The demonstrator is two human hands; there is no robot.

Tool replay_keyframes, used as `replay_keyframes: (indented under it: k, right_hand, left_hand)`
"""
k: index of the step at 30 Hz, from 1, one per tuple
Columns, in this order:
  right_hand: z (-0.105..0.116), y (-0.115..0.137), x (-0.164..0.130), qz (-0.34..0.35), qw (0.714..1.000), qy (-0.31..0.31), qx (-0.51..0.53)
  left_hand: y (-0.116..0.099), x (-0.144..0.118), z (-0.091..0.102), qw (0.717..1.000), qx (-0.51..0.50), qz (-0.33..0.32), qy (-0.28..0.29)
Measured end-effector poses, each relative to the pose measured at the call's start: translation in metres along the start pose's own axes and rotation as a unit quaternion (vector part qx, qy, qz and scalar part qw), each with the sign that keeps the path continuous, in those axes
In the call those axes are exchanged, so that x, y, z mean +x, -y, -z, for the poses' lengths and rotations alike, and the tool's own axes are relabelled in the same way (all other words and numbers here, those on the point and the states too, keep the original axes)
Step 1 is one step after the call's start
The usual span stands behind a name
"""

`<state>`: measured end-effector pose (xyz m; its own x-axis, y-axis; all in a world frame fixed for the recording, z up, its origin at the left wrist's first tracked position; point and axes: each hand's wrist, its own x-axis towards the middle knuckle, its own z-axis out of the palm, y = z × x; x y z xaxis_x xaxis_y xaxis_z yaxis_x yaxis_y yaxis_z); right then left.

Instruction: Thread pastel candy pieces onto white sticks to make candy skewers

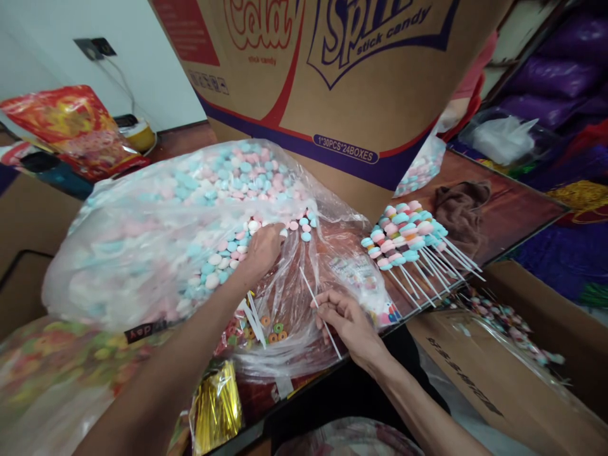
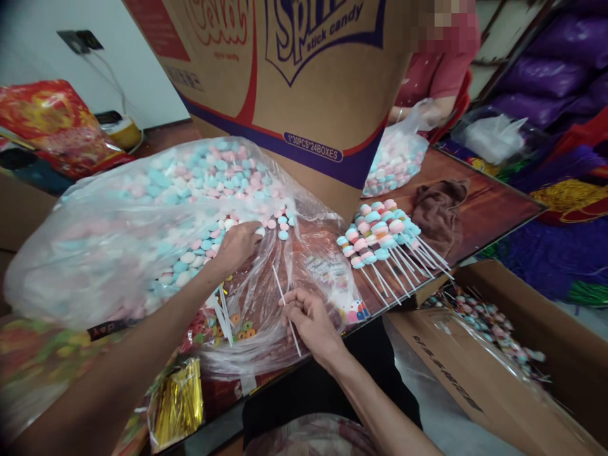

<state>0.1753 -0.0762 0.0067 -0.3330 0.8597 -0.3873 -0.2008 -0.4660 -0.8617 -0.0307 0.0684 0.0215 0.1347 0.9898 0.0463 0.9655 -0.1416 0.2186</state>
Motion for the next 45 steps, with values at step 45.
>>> replay_keyframes:
  k: [45]
  right_hand:
    - [-0.004,-0.01,0.016,0.069,0.994,-0.037,-0.081]
  left_hand:
    - [-0.008,-0.069,-0.029,0.937,-0.344,0.04,-0.043]
